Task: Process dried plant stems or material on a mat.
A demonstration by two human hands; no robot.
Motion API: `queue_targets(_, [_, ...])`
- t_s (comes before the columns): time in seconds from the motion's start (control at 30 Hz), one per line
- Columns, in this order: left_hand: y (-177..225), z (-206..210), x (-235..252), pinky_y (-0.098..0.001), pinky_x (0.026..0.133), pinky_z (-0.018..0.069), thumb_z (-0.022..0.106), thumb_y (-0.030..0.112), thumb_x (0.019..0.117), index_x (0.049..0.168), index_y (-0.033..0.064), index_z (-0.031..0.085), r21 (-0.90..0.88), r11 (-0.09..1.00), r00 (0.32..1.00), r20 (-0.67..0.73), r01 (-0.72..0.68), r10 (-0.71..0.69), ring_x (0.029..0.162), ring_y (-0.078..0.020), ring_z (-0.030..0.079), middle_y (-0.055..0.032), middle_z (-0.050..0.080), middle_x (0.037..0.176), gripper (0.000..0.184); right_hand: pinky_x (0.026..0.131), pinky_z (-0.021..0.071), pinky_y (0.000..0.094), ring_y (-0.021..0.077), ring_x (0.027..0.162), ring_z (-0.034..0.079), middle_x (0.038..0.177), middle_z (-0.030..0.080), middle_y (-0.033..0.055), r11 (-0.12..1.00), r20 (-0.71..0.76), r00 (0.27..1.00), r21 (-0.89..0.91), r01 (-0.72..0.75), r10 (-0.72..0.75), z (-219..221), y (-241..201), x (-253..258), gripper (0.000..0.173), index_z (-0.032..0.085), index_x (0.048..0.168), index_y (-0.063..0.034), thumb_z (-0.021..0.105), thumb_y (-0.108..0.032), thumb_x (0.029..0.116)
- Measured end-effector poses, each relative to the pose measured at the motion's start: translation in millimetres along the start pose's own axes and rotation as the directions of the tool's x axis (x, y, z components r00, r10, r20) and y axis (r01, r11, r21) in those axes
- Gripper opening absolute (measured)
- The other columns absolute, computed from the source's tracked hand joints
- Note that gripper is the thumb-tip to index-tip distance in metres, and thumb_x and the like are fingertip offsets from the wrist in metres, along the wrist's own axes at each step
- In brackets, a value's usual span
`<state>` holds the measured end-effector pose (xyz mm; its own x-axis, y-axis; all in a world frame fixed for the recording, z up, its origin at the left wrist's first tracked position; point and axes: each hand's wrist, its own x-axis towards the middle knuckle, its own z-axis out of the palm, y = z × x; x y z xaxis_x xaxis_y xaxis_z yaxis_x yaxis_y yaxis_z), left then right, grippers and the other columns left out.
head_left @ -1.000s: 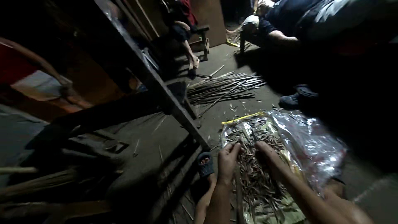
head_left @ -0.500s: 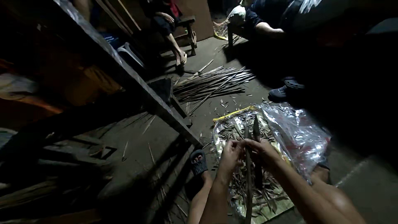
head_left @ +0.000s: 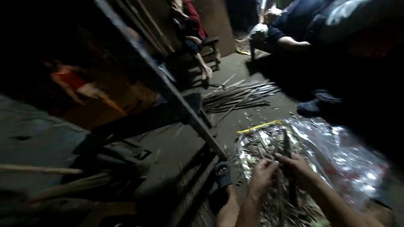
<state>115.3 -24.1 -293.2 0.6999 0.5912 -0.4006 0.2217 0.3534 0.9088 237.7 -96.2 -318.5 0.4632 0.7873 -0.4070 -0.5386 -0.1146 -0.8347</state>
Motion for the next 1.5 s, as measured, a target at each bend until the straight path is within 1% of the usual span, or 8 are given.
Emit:
queue_targets(0.37, [-16, -9, 11, -0.0218, 0.061, 0.0528, 0.047, 0.015, 0.1086, 0.106, 0.0047, 0.059, -0.148, 0.989, 0.995, 0.102, 0.017, -0.002, 0.065, -0.0045, 0.059, 0.002, 0.061, 0.081, 0.016, 0.044, 0.0434, 0.0167, -0.0007, 0.047, 0.049, 0.069, 0.062, -0.0081, 0.997, 0.126, 0.99, -0.044, 0.068, -0.062, -12, 6, 1, 0.025, 0.061, 0.118, -0.0085, 0.041, -0.009, 0.1031])
queue_targets(0.47, [-17, -8, 13, -0.0224, 0.062, 0.0508, 0.046, 0.013, 0.1082, 0.101, 0.0026, 0.058, -0.041, 0.999, 0.996, 0.089, -0.014, 0.018, 0.065, -0.0041, 0.056, 0.0024, 0.058, 0.078, 0.017, 0.043, 0.043, 0.0165, -0.0006, 0.046, 0.049, 0.067, 0.062, -0.0077, 0.997, 0.128, 0.99, -0.036, 0.066, -0.061, -14, 7, 2, 0.025, 0.059, 0.117, -0.0084, 0.04, -0.005, 0.101])
queue_targets(0.67, [-14, 4, 8, -0.0249, 0.056, 0.0536, 0.038, 0.017, 0.1116, 0.118, -0.0037, 0.053, 0.053, 0.996, 0.996, -0.046, 0.079, -0.076, 0.058, -0.0084, 0.057, -0.0041, 0.056, 0.081, 0.026, 0.042, 0.0408, 0.0176, 0.0013, 0.044, 0.047, 0.061, 0.057, -0.0054, 0.997, 0.051, 0.998, -0.064, 0.039, -0.036, -12, 10, 7, 0.013, 0.055, 0.1, -0.008, 0.048, 0.002, 0.0982])
queue_targets(0.83, [-15, 15, 3, -0.0396, 0.079, 0.0525, 0.045, 0.018, 0.11, 0.123, -0.0082, 0.06, 0.445, 0.895, 0.962, -0.228, -0.036, 0.151, 0.083, -0.0226, 0.062, -0.0195, 0.065, 0.101, 0.033, 0.044, 0.0412, 0.0177, 0.0013, 0.049, 0.047, 0.075, 0.059, -0.0012, 0.989, -0.052, 0.994, -0.114, 0.093, -0.099, 4, 7, 1, 0.032, 0.051, 0.126, -0.0013, 0.057, 0.005, 0.0961])
queue_targets(0.93, [-15, 12, 9, -0.0326, 0.068, 0.0499, 0.052, 0.018, 0.1073, 0.116, -0.005, 0.064, 0.455, 0.887, 0.937, -0.268, -0.081, 0.223, 0.073, -0.0148, 0.058, -0.0122, 0.063, 0.091, 0.027, 0.048, 0.0426, 0.0174, 0.0011, 0.054, 0.048, 0.082, 0.059, -0.0006, 0.986, -0.018, 0.995, -0.133, 0.099, -0.103, 4, 2, 0, 0.026, 0.051, 0.126, -0.0006, 0.057, -0.005, 0.1008])
queue_targets(1.1, [-16, 6, 17, -0.0232, 0.052, 0.0417, 0.057, 0.015, 0.1055, 0.11, -0.0042, 0.063, 0.336, 0.936, 0.913, -0.344, -0.099, 0.22, 0.055, -0.0061, 0.046, -0.0043, 0.056, 0.078, 0.021, 0.044, 0.0363, 0.0164, 0.0004, 0.05, 0.041, 0.072, 0.047, -0.0057, 0.996, 0.025, 0.999, -0.086, 0.039, -0.037, 7, 4, -5, 0.036, 0.049, 0.125, -0.0049, 0.026, -0.028, 0.1112])
queue_targets(1.27, [-19, 7, 20, -0.0247, 0.068, 0.0478, 0.06, 0.011, 0.1023, 0.105, -0.0044, 0.065, 0.462, 0.87, 0.845, -0.385, -0.171, 0.371, 0.07, -0.0066, 0.056, -0.0054, 0.062, 0.082, 0.016, 0.054, 0.0419, 0.0223, 0.0036, 0.06, 0.045, 0.083, 0.051, -0.0016, 0.949, 0.183, 0.969, -0.239, 0.207, -0.166, 11, 17, -14, 0.052, 0.032, 0.153, -0.0012, 0.04, -0.022, 0.1063])
queue_targets(1.5, [-18, 10, 18, -0.0291, 0.075, 0.0519, 0.059, 0.006, 0.1011, 0.105, -0.0053, 0.066, 0.513, 0.834, 0.803, -0.401, -0.203, 0.441, 0.077, -0.0117, 0.063, -0.0104, 0.067, 0.088, 0.014, 0.053, 0.0403, 0.017, -0.0011, 0.058, 0.045, 0.081, 0.055, -0.0057, 0.97, 0.213, 0.964, -0.147, 0.194, -0.161, 17, 23, -20, 0.042, 0.045, 0.146, -0.0014, 0.039, -0.019, 0.1088])
